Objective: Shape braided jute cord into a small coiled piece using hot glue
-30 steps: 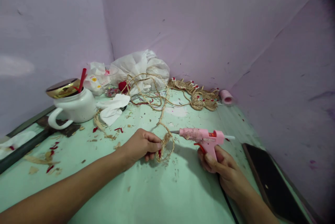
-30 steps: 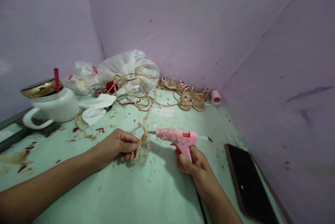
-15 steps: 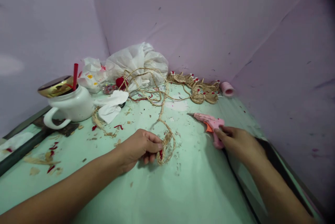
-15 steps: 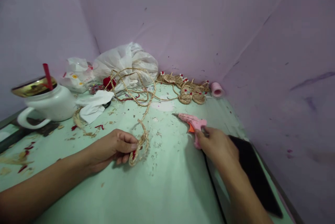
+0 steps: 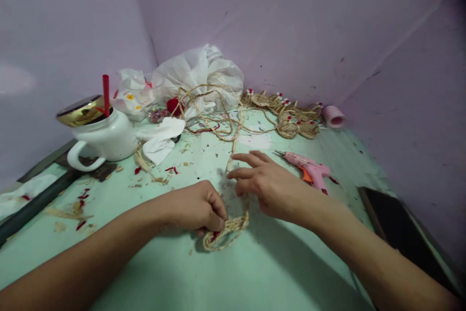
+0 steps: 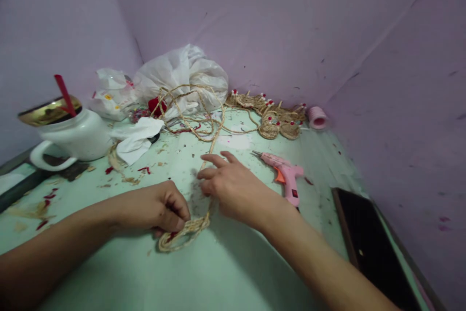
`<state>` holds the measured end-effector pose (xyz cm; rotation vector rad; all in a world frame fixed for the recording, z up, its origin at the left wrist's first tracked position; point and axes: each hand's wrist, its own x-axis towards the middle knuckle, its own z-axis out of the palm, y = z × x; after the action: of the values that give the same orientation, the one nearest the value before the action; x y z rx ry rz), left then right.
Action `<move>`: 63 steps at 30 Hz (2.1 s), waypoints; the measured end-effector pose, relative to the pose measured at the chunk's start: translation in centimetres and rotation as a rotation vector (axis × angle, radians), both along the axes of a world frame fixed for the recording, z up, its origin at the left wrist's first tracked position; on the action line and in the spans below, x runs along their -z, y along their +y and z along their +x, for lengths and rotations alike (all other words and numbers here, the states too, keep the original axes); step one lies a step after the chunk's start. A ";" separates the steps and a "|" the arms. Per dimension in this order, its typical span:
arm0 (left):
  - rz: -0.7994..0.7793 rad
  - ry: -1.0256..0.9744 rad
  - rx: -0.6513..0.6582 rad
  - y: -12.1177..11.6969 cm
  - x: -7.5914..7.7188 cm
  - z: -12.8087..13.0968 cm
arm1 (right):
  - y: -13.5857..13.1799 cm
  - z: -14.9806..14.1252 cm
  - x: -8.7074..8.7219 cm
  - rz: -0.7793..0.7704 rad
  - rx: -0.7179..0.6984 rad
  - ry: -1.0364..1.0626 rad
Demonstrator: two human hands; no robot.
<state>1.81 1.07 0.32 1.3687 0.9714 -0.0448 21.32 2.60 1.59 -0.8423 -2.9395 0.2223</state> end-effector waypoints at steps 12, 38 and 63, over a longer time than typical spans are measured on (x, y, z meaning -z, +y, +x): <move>0.121 -0.134 -0.232 1.5 1.7 0.8 | -6.8 4.1 0.7 -0.044 0.347 -0.025; 0.081 -0.122 -0.479 3.3 3.1 0.4 | -3.7 1.5 4.3 -0.041 0.402 0.329; 0.741 0.277 0.102 0.6 1.2 0.8 | -4.7 0.2 5.7 -0.175 0.726 0.556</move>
<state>2.63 1.68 -0.92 2.1342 1.2091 0.0571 21.48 -2.13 -4.09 -1.5039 -1.9813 0.5486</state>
